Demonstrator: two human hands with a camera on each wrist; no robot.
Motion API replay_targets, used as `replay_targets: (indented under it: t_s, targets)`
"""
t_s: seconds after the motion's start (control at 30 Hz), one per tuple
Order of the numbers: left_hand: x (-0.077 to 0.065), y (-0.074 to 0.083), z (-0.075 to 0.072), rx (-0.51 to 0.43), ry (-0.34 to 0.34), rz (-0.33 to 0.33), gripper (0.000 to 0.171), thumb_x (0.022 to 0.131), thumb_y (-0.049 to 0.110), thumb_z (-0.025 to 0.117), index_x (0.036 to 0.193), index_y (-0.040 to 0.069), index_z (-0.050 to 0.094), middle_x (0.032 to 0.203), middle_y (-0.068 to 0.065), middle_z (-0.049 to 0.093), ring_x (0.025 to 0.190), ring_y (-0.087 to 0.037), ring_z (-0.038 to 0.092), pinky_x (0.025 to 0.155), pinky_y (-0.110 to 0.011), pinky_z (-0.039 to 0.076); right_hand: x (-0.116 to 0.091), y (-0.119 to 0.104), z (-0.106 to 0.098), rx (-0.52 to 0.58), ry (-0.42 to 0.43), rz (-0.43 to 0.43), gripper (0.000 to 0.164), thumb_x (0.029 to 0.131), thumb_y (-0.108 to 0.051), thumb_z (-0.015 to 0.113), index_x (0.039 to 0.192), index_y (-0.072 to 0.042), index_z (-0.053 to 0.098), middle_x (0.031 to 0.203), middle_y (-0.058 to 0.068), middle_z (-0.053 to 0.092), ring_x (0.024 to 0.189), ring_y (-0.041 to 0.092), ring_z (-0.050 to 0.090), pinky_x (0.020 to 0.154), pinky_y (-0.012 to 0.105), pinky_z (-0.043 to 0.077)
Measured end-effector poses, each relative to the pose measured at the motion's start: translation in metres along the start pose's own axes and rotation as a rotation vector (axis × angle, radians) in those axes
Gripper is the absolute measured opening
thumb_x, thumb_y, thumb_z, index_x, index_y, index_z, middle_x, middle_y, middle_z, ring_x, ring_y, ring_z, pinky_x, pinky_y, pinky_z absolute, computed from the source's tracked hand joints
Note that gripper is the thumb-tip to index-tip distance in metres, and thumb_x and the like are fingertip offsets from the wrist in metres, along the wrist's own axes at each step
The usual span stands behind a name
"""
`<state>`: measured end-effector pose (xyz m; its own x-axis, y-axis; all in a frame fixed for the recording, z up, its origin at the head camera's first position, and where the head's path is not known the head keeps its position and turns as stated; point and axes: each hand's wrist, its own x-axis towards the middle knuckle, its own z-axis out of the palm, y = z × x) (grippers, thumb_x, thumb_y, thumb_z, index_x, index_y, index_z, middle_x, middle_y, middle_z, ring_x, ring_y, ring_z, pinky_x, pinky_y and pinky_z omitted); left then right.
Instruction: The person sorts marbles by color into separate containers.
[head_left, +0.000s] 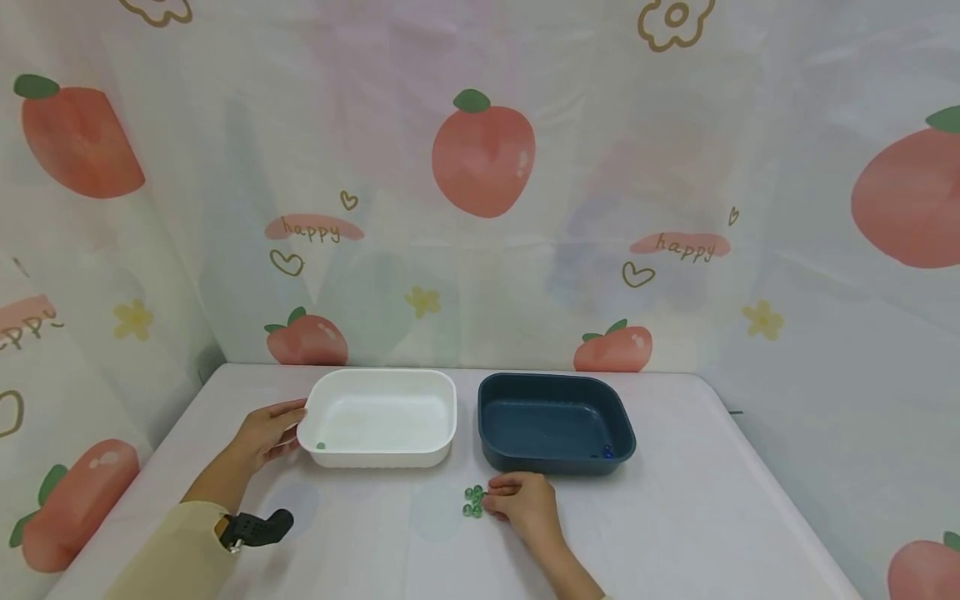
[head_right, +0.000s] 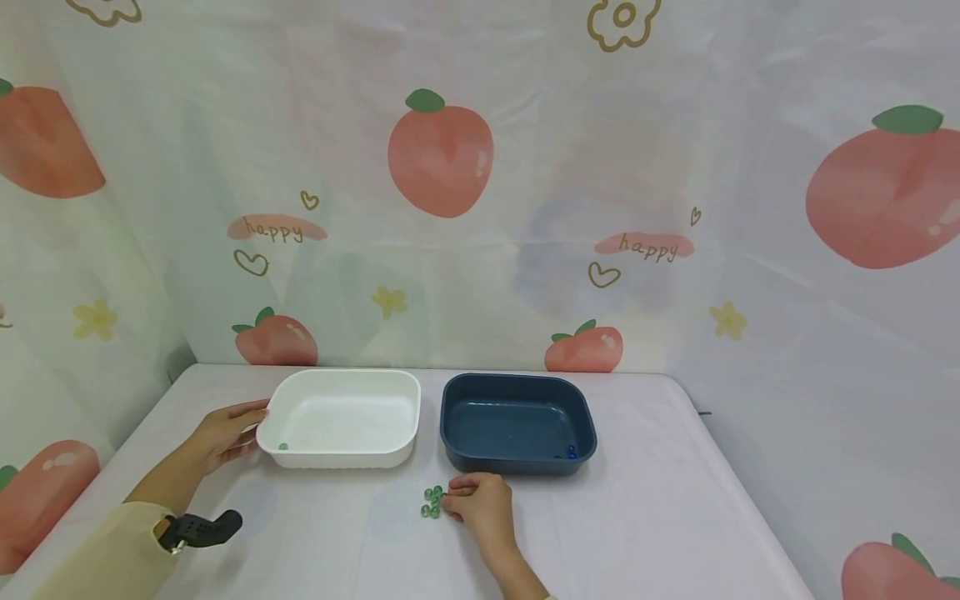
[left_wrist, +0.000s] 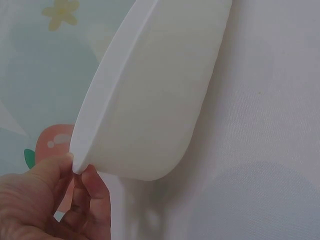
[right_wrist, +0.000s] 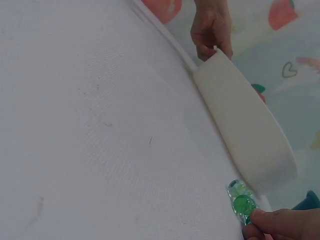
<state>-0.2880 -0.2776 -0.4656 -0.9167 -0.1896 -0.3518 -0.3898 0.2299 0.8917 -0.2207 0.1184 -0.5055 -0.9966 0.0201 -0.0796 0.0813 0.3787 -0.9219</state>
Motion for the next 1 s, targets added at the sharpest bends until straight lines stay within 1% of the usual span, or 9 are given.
replay_targets:
  t_s: [0.23,0.4,0.67,0.8,1.0]
  targets:
    - [-0.0004,0.0006,0.0001,0.005,0.002,-0.003,0.054,0.101,0.030,0.056,0.146,0.004,0.044,0.139,-0.024,0.050,0.085,-0.011,0.062,0.074,-0.025,0.056,-0.0006,-0.0006,0.0013,-0.007,0.016,-0.019,0.021,0.072,0.002,0.081,0.091,0.004,0.074,0.078,0.007,0.073,0.069,0.012,0.069,0.060,0.022,0.058]
    - [-0.0005,0.0009,0.0006,0.005,0.004,-0.010,0.053,0.101,0.029,0.056,0.146,0.004,0.045,0.140,-0.024,0.050,0.085,-0.011,0.062,0.074,-0.025,0.056,-0.0005,0.0009,0.0016,-0.007,0.021,-0.028,0.021,0.072,0.002,0.081,0.091,0.004,0.074,0.078,0.007,0.073,0.069,0.012,0.069,0.059,0.022,0.058]
    - [-0.0008,0.0023,0.0008,0.014,-0.003,-0.007,0.054,0.101,0.031,0.056,0.146,0.004,0.044,0.140,-0.024,0.049,0.086,-0.012,0.061,0.075,-0.026,0.055,-0.0004,0.0024,0.0004,0.006,0.013,-0.008,0.019,0.074,-0.001,0.081,0.091,0.004,0.074,0.077,0.007,0.072,0.069,0.012,0.069,0.060,0.022,0.058]
    - [-0.0005,0.0022,0.0005,0.005,-0.006,-0.002,0.054,0.101,0.031,0.057,0.146,0.004,0.045,0.138,-0.024,0.051,0.085,-0.012,0.061,0.074,-0.026,0.056,-0.0011,0.0014,-0.0001,0.011,0.017,-0.004,0.019,0.074,-0.001,0.081,0.091,0.004,0.074,0.076,0.007,0.072,0.068,0.013,0.070,0.059,0.023,0.058]
    - [0.0016,0.0004,-0.0004,-0.003,-0.005,-0.004,0.054,0.100,0.030,0.057,0.146,0.004,0.044,0.129,-0.019,0.058,0.082,-0.011,0.060,0.072,-0.026,0.055,-0.0024,-0.0002,-0.0023,0.039,0.000,0.031,0.020,0.075,-0.002,0.081,0.092,0.005,0.074,0.076,0.007,0.073,0.068,0.014,0.071,0.060,0.024,0.058]
